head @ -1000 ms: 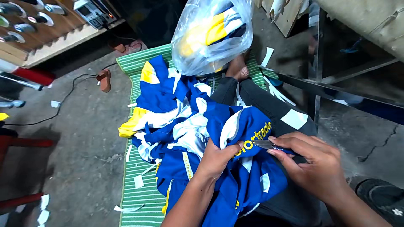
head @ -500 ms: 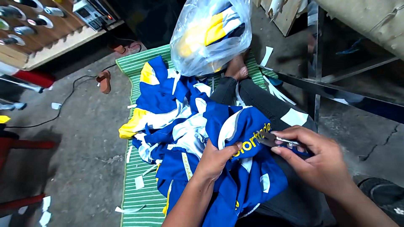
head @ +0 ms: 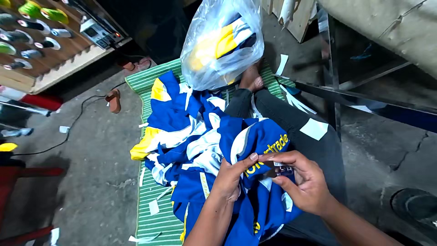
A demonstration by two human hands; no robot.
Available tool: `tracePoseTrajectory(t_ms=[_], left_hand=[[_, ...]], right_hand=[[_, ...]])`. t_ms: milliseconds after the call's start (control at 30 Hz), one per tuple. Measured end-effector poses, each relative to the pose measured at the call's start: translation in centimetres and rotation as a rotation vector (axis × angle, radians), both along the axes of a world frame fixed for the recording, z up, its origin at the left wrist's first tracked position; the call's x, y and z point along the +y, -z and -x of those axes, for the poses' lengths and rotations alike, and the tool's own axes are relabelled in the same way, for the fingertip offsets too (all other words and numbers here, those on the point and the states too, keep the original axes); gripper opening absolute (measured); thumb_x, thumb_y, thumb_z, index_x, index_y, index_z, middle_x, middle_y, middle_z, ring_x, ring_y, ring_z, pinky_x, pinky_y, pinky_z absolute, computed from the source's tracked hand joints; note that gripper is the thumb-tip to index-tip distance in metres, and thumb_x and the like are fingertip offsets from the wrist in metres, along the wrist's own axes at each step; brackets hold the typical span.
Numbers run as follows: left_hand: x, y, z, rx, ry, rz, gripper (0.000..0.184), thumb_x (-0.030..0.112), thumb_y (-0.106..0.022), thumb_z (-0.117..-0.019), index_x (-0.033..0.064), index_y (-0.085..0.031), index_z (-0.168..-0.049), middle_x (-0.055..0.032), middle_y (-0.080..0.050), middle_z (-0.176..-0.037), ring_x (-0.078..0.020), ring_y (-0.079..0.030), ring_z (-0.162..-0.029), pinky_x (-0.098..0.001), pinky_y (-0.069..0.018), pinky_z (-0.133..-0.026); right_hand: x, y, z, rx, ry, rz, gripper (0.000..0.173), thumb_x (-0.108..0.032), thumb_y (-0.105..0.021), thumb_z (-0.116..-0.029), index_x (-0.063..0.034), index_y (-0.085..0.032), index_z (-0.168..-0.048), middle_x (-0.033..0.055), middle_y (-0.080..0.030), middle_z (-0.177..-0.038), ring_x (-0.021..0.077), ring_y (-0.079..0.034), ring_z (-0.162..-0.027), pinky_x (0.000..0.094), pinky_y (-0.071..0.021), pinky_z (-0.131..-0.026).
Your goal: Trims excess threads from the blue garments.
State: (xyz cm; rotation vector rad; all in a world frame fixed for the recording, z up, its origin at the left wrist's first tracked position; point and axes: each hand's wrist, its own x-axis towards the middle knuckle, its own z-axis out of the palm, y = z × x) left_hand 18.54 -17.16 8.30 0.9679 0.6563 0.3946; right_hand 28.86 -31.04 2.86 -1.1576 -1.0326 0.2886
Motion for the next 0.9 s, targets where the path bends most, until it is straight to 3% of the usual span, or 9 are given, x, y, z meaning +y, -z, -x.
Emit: tracePoseTrajectory(t_ms=[100,200,300,433,500,600,667,767,900], left_hand=[[0.2,0.2,0.0,0.017,-0.007,0.058,0.023,-0.001,-0.063,-0.0874,0.0015,-0.06,-0.11,-0.0079,-0.074,-0.09,-0.0126,-0.073,-0.083,-0.0306,-0.0618,-0.081],[0.7,0.6,0.4,-0.044,0.087,0.16,0.023,0.001,-0.068,-0.0802,0.0038,-0.064,-0.103,-0.0087,-0.074,-0.087,-0.0136,-0.073,-0.08,-0.0308,-0.0621,-0.077],[1.0,0.9,0.5,-0.049,0.199,0.24,0.022,0.0,-0.072,-0.0749,0.0085,-0.069,-0.095,-0.0054,-0.075,-0.084,-0.0101,-0.073,-0.078,-0.0274,-0.0613,-0.075],[0.8,1.0,0.4,0.014,0.162,0.291,0.022,0.002,-0.062,-0.0747,0.009,-0.061,-0.095,-0.005,-0.072,-0.081,-0.0104,-0.071,-0.074,-0.028,-0.0605,-0.069],[0.6,1.1,0.2,-0.019,0.174,0.286,0.02,0.008,-0.067,-0.0763,0.0087,-0.064,-0.096,-0.0058,-0.073,-0.083,-0.0113,-0.072,-0.076,-0.0287,-0.0609,-0.071],[0.5,1.3,0.3,-0.092,0.291,0.143,0.037,0.02,-0.088,-0.0758,0.0085,-0.069,-0.105,-0.0021,-0.076,-0.093,-0.0087,-0.073,-0.085,-0.0272,-0.0608,-0.081],[0.3,1.2,0.2,-0.066,0.308,0.058,0.027,0.004,-0.08,-0.0799,0.0064,-0.068,-0.104,-0.0015,-0.075,-0.093,-0.008,-0.072,-0.087,-0.0269,-0.06,-0.083],[-0.2,0.9,0.3,-0.008,0.232,-0.059,0.026,-0.007,-0.072,-0.0825,0.0027,-0.065,-0.106,-0.0019,-0.075,-0.094,-0.0082,-0.072,-0.09,-0.0276,-0.0596,-0.087],[-0.7,0.9,0.3,0.003,0.198,-0.249,0.026,-0.007,-0.069,-0.087,0.0018,-0.062,-0.11,0.0011,-0.073,-0.096,-0.0053,-0.07,-0.092,-0.0252,-0.0587,-0.088]], right_hand=[[-1.0,-0.3,-0.2,0.019,-0.057,0.016,0.029,-0.026,-0.066,-0.1012,-0.0072,-0.063,-0.123,0.0041,-0.074,-0.118,0.007,-0.069,-0.103,0.0212,-0.0568,-0.087],[-1.2,0.3,0.0,0.009,-0.109,0.026,0.028,-0.028,-0.067,-0.1004,-0.0081,-0.066,-0.12,0.0027,-0.073,-0.112,0.0088,-0.069,-0.104,0.0264,-0.0577,-0.092],[-0.8,0.8,0.5,-0.113,-0.121,0.075,0.029,-0.034,-0.065,-0.1012,-0.0085,-0.066,-0.116,-0.0005,-0.072,-0.107,0.0038,-0.066,-0.106,0.0238,-0.0539,-0.097],[-0.6,0.2,-0.3,-0.157,-0.271,0.085,0.03,-0.031,-0.063,-0.1026,-0.0036,-0.066,-0.115,0.0017,-0.072,-0.104,0.0009,-0.066,-0.102,0.0203,-0.0532,-0.095],[-0.8,0.0,-0.9,-0.124,-0.343,0.085,0.03,-0.028,-0.065,-0.102,-0.001,-0.065,-0.115,0.0037,-0.072,-0.105,0.0018,-0.067,-0.101,0.0197,-0.0548,-0.093],[-1.2,-0.1,-1.4,-0.083,-0.421,0.102,0.03,-0.025,-0.066,-0.1012,0.0012,-0.066,-0.115,0.0047,-0.072,-0.105,0.0015,-0.067,-0.098,0.0186,-0.0554,-0.089],[-1.8,-0.2,-1.4,-0.067,-0.445,0.123,0.029,-0.025,-0.067,-0.1005,0.0013,-0.066,-0.113,0.0044,-0.072,-0.102,0.0007,-0.066,-0.094,0.017,-0.055,-0.085],[-3.2,-0.9,-1.4,-0.075,-0.32,0.176,0.027,-0.025,-0.069,-0.099,-0.0018,-0.068,-0.113,0.0016,-0.072,-0.1,-0.0018,-0.064,-0.088,0.013,-0.0534,-0.077],[-5.0,-1.2,-1.4,-0.226,0.264,0.3,0.028,-0.026,-0.074,-0.0947,-0.0049,-0.076,-0.113,0.0035,-0.074,-0.099,0.0002,-0.065,-0.089,0.0133,-0.0526,-0.076]])
